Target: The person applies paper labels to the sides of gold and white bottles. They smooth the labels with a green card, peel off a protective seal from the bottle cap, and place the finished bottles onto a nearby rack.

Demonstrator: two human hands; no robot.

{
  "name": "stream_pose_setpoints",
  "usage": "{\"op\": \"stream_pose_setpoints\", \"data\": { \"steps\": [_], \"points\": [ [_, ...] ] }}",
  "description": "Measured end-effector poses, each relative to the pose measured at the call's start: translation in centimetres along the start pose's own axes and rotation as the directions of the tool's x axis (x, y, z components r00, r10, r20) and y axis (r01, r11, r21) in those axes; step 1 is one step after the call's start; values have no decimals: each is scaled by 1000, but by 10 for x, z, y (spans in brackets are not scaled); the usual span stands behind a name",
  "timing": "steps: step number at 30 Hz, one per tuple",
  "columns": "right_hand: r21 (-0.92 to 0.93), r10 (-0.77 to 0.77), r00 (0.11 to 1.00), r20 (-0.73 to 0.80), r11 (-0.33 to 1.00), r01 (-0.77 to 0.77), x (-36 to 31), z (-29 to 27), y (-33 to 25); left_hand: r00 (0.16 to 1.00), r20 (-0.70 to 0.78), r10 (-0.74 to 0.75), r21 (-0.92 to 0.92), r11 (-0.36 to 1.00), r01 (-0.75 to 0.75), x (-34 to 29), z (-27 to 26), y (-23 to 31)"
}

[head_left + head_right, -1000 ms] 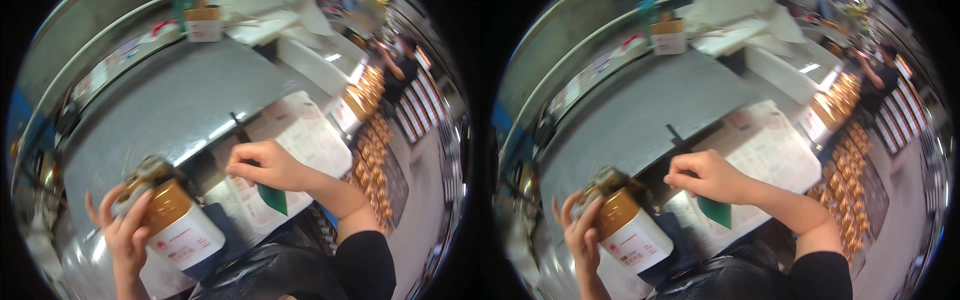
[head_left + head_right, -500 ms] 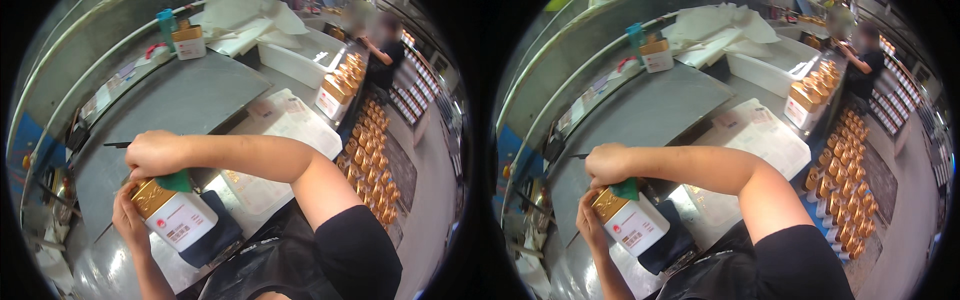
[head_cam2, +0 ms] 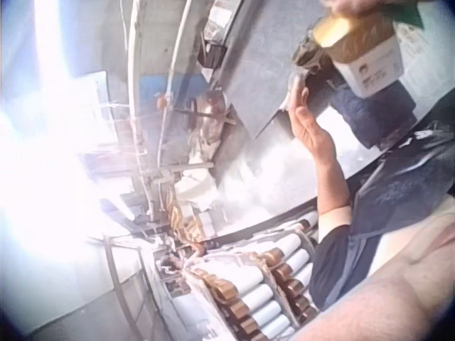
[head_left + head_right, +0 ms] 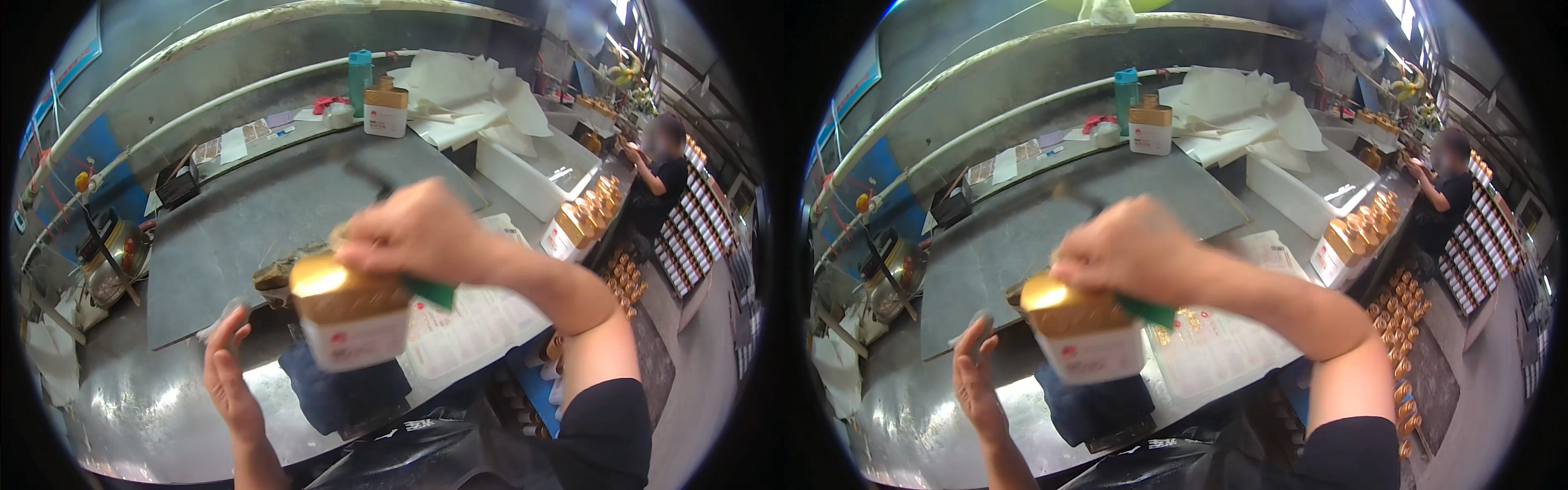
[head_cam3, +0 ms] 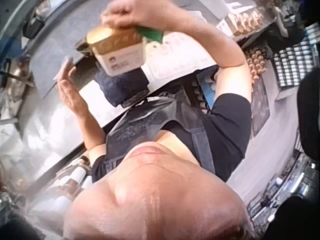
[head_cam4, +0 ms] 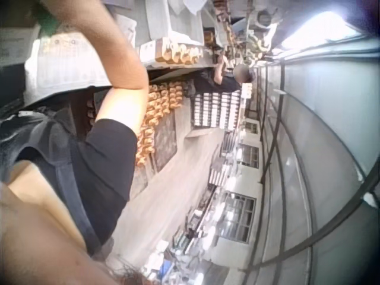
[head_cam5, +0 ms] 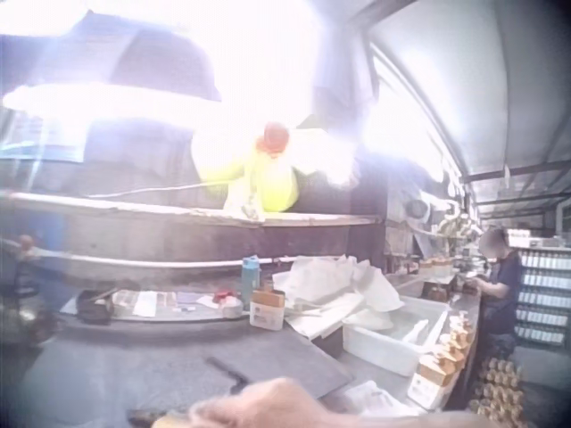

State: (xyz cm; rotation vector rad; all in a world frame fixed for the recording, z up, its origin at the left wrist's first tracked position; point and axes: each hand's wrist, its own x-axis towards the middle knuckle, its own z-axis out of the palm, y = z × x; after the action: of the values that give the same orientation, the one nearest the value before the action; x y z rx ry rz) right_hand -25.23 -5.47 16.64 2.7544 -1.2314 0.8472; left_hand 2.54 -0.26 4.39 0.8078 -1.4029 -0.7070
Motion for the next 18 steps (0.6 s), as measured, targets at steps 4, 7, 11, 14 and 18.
{"op": "stream_pose_setpoints", "data": {
  "steps": [4,7,11,14,18],
  "points": [
    [128,204,972,-118,974,-189,35,-72,55,977,-162,-138,0,990,140,-18,-58,-7],
    [-80,241,952,-191,962,-260,48,-81,124,899,-308,-311,-63,950,307,-27,-67,-23],
    [-307,377,882,-282,836,-456,47,-40,244,800,-410,-438,-48,886,461,-33,-63,-41],
    [-342,376,857,-354,801,-492,61,-21,314,775,-452,-441,24,863,504,-31,-69,-40],
    [-337,431,849,-307,785,-520,95,-4,367,740,-523,-423,80,840,537,-33,-76,-29]
  ]
}}
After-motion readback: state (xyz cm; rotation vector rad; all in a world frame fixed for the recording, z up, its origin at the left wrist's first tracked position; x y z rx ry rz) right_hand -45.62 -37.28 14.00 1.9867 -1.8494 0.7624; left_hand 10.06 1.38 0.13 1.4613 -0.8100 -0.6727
